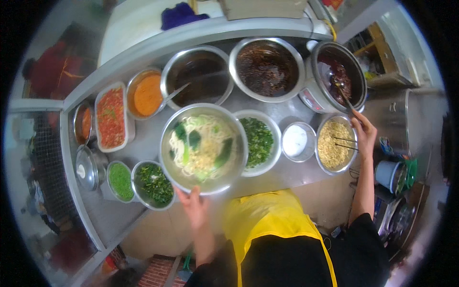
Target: The person washes noodles in a pot, then transfers them to a bowl with vegetables. They add broth and multiple toppings from containers on the counter, including sauces and chopped greens, then place the finished bowl on the serving counter.
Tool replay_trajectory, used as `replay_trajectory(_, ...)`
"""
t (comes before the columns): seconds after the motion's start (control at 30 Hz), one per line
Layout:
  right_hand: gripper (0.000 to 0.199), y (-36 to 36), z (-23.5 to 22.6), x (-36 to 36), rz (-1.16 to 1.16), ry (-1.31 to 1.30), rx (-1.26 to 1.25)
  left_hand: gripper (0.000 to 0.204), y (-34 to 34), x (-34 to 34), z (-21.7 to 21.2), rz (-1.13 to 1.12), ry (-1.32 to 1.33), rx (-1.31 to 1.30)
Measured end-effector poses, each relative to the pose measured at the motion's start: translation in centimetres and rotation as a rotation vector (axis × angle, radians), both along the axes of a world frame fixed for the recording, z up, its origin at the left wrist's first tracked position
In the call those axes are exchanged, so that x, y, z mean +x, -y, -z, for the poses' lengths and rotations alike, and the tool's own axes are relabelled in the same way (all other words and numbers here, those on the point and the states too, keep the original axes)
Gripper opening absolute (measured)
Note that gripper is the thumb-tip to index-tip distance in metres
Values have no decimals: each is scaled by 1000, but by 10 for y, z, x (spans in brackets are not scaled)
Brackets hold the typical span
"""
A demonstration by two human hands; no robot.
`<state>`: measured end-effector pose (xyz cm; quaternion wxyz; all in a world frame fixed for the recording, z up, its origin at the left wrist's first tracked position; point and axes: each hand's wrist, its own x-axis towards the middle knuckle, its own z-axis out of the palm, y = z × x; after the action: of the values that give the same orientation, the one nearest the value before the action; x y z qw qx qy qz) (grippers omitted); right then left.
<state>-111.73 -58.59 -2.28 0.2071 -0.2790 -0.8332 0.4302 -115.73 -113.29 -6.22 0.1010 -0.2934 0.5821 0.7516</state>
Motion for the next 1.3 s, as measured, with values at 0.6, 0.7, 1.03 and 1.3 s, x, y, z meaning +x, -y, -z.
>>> replay_trajectory(0.6, 24, 10, 0, -5, 432, -311, 488, 81, 110, -68, -2, 131, -80, 194)
replay_trajectory(0.7, 26, -1, 15, -3, 735, -671, -63, 80, 139, -75, 4, 123, -101, 127)
replay_trajectory(1.03, 49, 144, -32, -109, -179, -806, -1006, 73, 163, -73, 11, 12, -118, 245)
replay_trajectory(1.3, 24, 416, 29, -275, -652, -200, -202, 77, 179, -52, 36, -265, -177, 179)
